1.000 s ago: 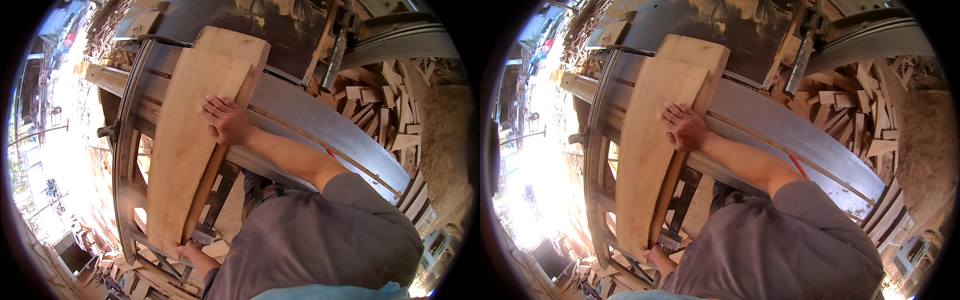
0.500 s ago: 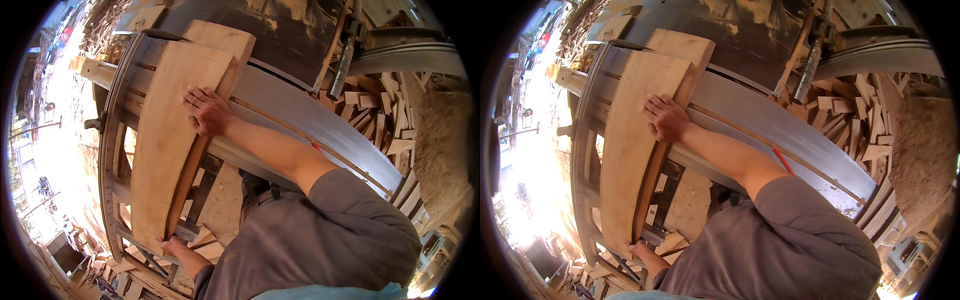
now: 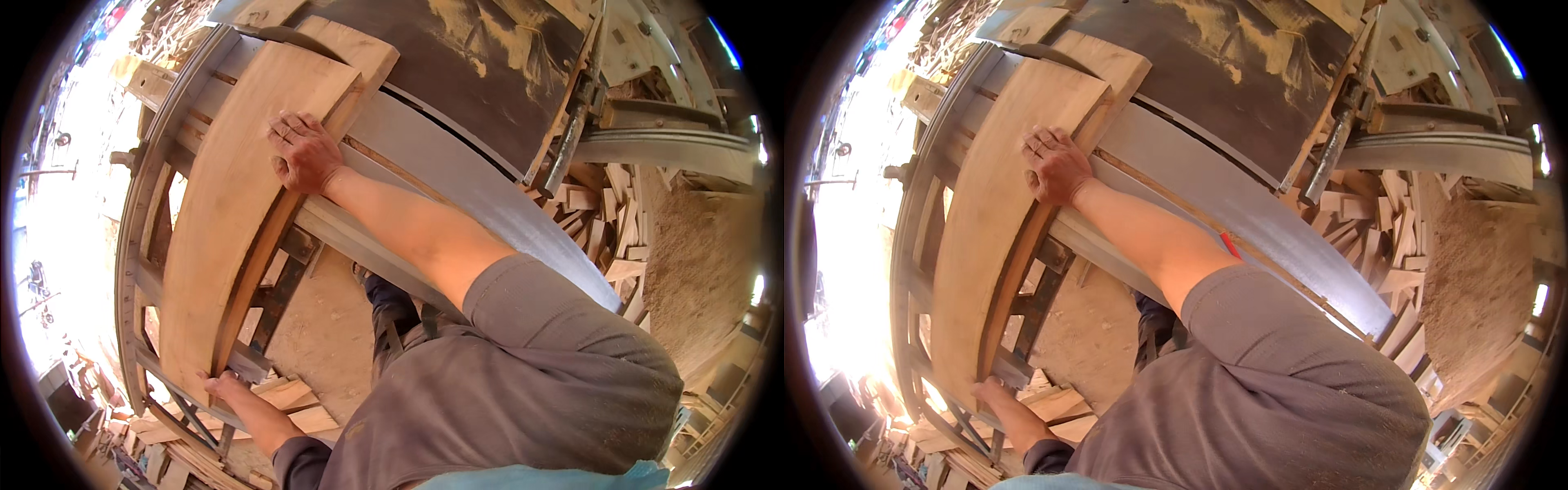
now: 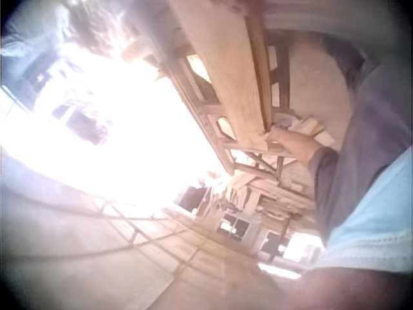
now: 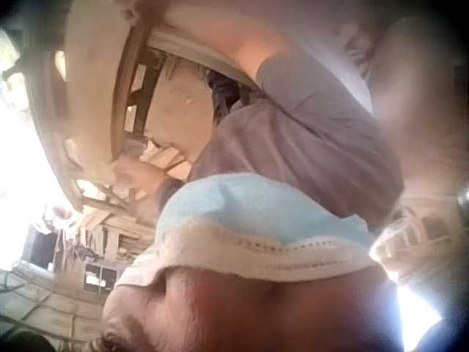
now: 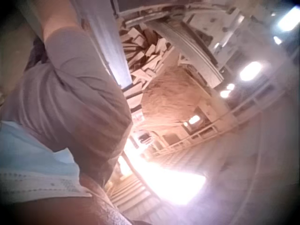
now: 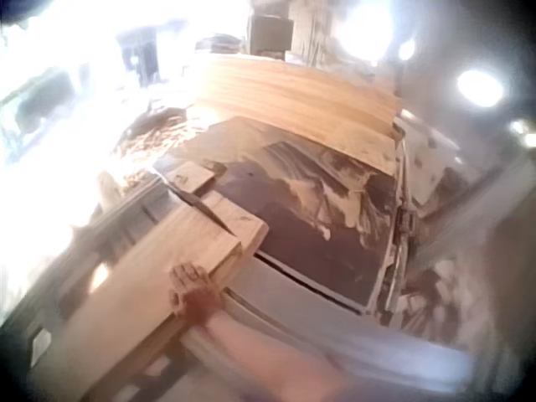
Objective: The person positions a curved wooden plank on a metal frame, then uses a tape measure and a red pencil to mark measurements along the plank's edge. The person repeatedly adjusts the plank's position and re-measures different sections.
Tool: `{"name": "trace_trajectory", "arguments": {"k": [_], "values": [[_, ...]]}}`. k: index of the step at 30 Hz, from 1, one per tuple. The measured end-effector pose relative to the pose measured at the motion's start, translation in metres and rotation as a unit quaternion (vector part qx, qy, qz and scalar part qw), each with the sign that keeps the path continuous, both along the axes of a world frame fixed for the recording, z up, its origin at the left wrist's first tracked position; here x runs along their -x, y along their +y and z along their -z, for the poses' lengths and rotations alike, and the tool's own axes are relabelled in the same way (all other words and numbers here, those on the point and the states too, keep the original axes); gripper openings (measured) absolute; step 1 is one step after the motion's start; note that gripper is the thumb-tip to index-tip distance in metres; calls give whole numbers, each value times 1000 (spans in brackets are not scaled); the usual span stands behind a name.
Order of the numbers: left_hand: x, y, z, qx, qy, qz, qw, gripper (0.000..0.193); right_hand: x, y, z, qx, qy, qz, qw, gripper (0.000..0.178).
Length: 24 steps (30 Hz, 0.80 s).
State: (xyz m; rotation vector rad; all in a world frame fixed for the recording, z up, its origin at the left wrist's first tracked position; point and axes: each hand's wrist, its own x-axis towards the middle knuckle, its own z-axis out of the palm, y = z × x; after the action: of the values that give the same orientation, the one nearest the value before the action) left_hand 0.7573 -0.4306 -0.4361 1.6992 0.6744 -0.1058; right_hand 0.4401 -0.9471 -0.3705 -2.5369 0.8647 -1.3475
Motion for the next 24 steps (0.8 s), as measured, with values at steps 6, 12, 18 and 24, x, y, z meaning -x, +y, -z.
{"name": "trace_trajectory", "arguments": {"k": [6,12,18,24], "values": [[-4,5,34,26,-61,-5,998,64,4,-3,14,22,8,6,1000,42],[35,-33,24,137,-143,-85,977,61,4,-15,34,57,37,1,998,43],[59,30,77,-242,-311,160,905,64,-9,-8,35,48,51,-51,996,41],[88,-1,20,33,-137,-84,986,45,12,-1,57,158,87,-69,981,38]]}}
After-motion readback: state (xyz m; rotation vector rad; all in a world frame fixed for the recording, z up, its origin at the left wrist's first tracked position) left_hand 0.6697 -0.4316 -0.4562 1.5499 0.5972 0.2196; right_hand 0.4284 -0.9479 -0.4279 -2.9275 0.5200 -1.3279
